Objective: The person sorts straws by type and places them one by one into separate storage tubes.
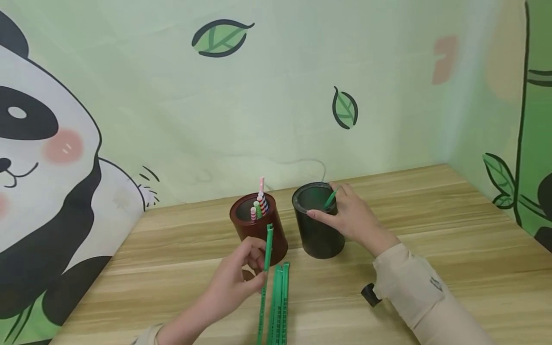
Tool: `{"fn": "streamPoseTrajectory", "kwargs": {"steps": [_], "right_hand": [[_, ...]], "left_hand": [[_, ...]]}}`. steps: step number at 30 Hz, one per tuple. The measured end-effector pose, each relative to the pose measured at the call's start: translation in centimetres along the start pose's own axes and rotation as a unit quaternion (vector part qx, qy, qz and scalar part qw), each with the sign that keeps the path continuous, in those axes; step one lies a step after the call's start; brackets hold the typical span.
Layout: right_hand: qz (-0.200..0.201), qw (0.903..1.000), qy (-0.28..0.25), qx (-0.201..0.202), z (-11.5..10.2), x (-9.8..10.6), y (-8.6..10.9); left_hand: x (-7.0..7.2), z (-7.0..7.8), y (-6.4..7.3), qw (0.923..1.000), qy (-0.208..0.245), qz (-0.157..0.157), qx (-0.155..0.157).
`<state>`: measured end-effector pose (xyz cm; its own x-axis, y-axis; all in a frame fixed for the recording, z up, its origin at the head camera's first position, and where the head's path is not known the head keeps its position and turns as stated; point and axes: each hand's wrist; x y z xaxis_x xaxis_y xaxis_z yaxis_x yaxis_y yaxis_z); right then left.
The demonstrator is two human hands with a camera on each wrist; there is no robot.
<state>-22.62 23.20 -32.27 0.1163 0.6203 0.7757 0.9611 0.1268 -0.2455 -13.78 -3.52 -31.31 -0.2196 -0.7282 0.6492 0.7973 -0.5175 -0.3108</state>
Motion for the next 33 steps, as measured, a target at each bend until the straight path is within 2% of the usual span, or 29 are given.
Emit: {"fn": "streamPoseTrajectory", "kwargs": {"steps": [7,16,23,29,33], "right_hand": [[-0.003,1.0000,-0.005,0.001,0.0,-0.1,-0.1],[0.005,0.9999,-0.006,0.010,0.1,-0.1,-0.2],[0.010,0.9999,-0.009,0.006,0.2,-0.3,-0.2],[0.010,0.9999,-0.009,0.004,-0.1,-0.3,0.0],[0.011,0.9999,-0.007,0.010,-0.3,-0.3,0.0]], "left_hand": [[0.7,1.5,-1.1,0.9992,0.005,0.025,-0.030],[2.0,3.0,-3.5,0.9924,-0.015,0.080,-0.092],[3.4,4.1,-6.1,0.9780,-0.038,0.135,-0.154],[4.6,4.9,-8.2,0.9703,-0.029,0.181,-0.158],[4.8,5.3,-9.3,0.9584,-0.035,0.227,-0.170]]}}
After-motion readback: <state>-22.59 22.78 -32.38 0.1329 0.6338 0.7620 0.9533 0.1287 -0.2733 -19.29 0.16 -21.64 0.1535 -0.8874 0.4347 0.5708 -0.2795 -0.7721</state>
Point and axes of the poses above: each hand's wrist, its own y-axis away from the middle knuckle, its own x-axis out of the back of the hand, z = x × y, and after that the axes turned 6 degrees about -x, right-handed
